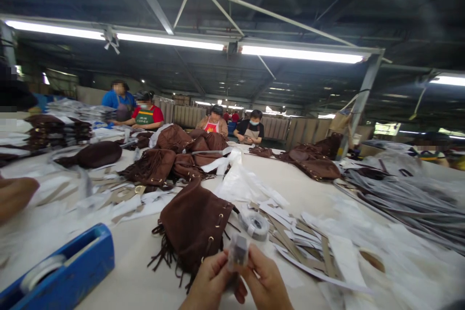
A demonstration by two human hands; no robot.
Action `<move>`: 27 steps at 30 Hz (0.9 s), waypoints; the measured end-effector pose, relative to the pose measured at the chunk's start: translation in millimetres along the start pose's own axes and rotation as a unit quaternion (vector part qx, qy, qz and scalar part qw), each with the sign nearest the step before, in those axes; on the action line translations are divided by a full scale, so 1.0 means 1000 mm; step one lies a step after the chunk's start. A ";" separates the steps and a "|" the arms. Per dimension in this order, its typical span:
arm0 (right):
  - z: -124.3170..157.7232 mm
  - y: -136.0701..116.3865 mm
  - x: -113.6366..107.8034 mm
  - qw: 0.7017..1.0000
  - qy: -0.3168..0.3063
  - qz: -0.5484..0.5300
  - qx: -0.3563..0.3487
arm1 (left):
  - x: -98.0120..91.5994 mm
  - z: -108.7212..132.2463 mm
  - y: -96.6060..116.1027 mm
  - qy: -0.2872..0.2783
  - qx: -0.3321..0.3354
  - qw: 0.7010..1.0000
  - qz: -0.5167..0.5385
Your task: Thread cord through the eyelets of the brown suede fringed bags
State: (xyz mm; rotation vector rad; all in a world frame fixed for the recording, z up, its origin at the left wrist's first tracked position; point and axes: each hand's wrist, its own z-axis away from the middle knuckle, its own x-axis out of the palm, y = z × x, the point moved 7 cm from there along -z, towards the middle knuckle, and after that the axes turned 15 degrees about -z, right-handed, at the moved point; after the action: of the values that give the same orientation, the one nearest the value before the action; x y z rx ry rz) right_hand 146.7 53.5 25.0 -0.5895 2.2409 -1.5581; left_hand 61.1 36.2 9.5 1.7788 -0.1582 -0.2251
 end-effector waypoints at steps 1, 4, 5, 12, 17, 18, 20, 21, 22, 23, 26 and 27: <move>0.000 0.001 0.003 0.996 -0.031 0.080 -0.019 | 0.000 0.000 0.000 -0.008 -0.002 1.000 0.019; 0.002 0.008 0.010 0.962 -0.125 0.231 -0.075 | -0.001 0.003 -0.002 -0.030 -0.029 0.997 0.061; 0.003 0.010 0.011 0.949 -0.144 0.262 -0.103 | -0.002 0.004 -0.002 -0.032 -0.045 0.996 0.071; 0.019 -0.011 0.020 0.837 -0.163 0.385 -0.354 | 0.000 0.016 0.026 -0.065 -0.121 0.986 0.098; 0.030 -0.013 0.028 0.815 -0.180 0.397 -0.381 | 0.002 0.019 0.010 -0.084 -0.189 0.970 0.129; 0.032 -0.012 0.027 0.813 -0.173 0.404 -0.382 | 0.002 0.020 0.002 -0.080 -0.206 0.964 0.146; 0.035 -0.009 0.024 0.800 -0.163 0.428 -0.386 | 0.003 0.020 -0.011 -0.060 -0.227 0.957 0.169; 0.036 -0.008 0.024 0.790 -0.164 0.445 -0.388 | 0.003 0.020 -0.016 -0.045 -0.234 0.956 0.173; 0.037 -0.007 0.023 0.778 -0.171 0.462 -0.389 | 0.004 0.019 -0.020 -0.030 -0.240 0.955 0.169; 0.038 -0.007 0.024 0.765 -0.181 0.479 -0.390 | 0.004 0.019 -0.023 -0.015 -0.245 0.956 0.158; 0.043 -0.007 0.025 0.738 -0.211 0.505 -0.396 | 0.007 0.016 -0.022 0.002 -0.221 0.971 0.094; 0.046 -0.009 0.024 0.733 -0.212 0.504 -0.404 | 0.007 0.016 -0.020 -0.002 -0.205 0.976 0.070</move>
State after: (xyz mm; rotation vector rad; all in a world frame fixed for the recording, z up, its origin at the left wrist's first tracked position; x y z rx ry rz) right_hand 151.0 1.7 16.8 0.1448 2.1133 0.1166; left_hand 63.8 24.3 -13.7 1.3504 -0.2221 -0.1464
